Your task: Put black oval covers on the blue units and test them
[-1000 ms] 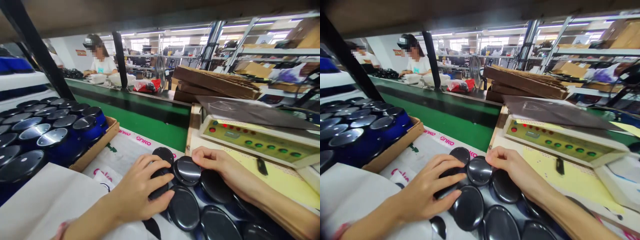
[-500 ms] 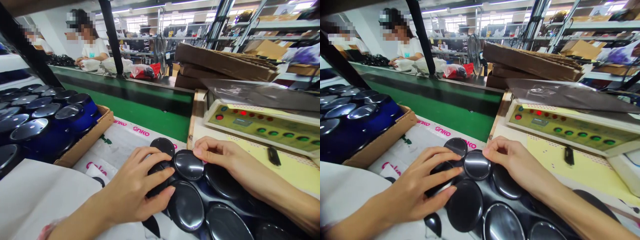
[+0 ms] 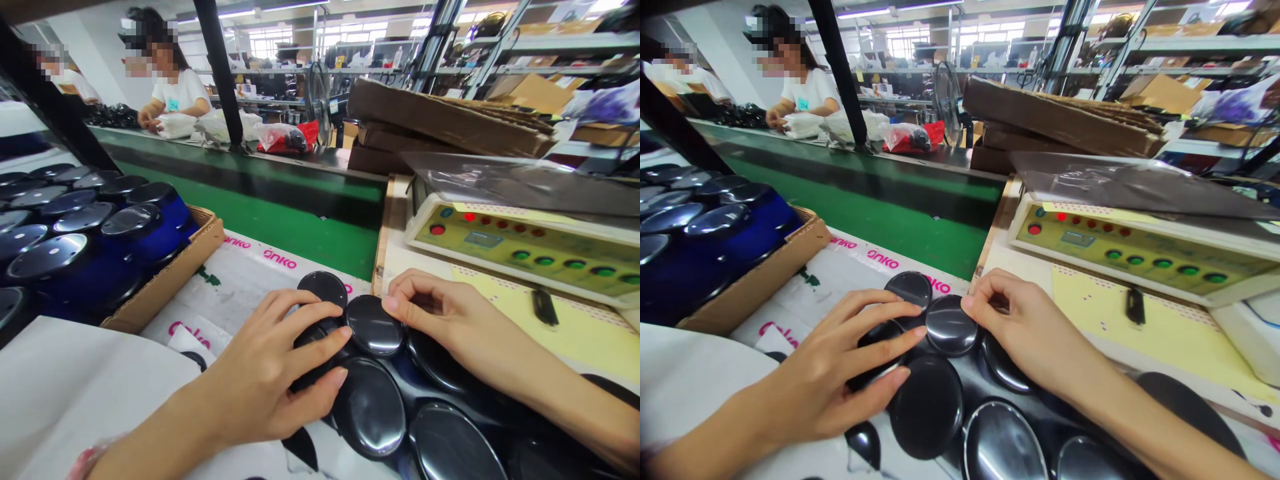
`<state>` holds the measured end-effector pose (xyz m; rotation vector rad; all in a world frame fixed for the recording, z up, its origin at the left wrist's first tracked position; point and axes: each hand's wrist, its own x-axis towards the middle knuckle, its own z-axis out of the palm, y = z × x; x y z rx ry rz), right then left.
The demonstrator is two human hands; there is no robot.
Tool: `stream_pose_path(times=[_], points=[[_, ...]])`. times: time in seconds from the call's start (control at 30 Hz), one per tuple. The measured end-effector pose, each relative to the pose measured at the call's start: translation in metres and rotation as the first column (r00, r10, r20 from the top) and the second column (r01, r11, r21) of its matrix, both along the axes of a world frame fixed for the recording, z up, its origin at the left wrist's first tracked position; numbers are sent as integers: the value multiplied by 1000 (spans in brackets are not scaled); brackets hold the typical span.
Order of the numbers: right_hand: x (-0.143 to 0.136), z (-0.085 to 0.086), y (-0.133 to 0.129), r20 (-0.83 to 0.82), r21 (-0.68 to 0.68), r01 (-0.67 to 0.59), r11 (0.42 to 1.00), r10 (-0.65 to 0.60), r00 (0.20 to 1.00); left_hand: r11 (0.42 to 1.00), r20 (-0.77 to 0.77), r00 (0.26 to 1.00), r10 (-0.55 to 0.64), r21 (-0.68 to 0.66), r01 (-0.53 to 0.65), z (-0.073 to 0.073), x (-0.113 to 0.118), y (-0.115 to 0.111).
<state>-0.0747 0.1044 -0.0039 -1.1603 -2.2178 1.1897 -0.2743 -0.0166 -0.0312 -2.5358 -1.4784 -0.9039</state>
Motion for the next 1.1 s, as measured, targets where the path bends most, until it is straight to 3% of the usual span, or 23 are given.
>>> stream_pose_path(times=[0.3,0.5,0.6,0.73,0.83,0.93,1.03,1.1], points=[[1,-3,-2,-22,79,-25,997,27,999,1000,3,1000,-4,7,4,-1,1,-1],[1,-4,-4,-37,109,-43,993,47,998,999,-116,993,-7,-51,1,-2,2,-4],[3,-3,0,86,171,-68,983,54,995,998,-149,989,-2,-60,-7,-2,3,-2],[9,-3,11,276,289,-43,956,-40,960,998,-177,984,-24,-64,12,2,5,-1],[11,-4,12,177,219,-162,962,124,976,997,-229,972,-44,-68,29,6,8,-3],[9,-8,9,265,255,-342,904,275,924,998,-246,969,-16,-64,0,9,13,-5],[0,-3,3,393,388,-358,849,199,898,999,-271,962,18,-44,-31,16,21,-1],[-5,12,-5,407,470,-324,821,124,905,997,-318,947,37,-46,-55,28,27,0]])
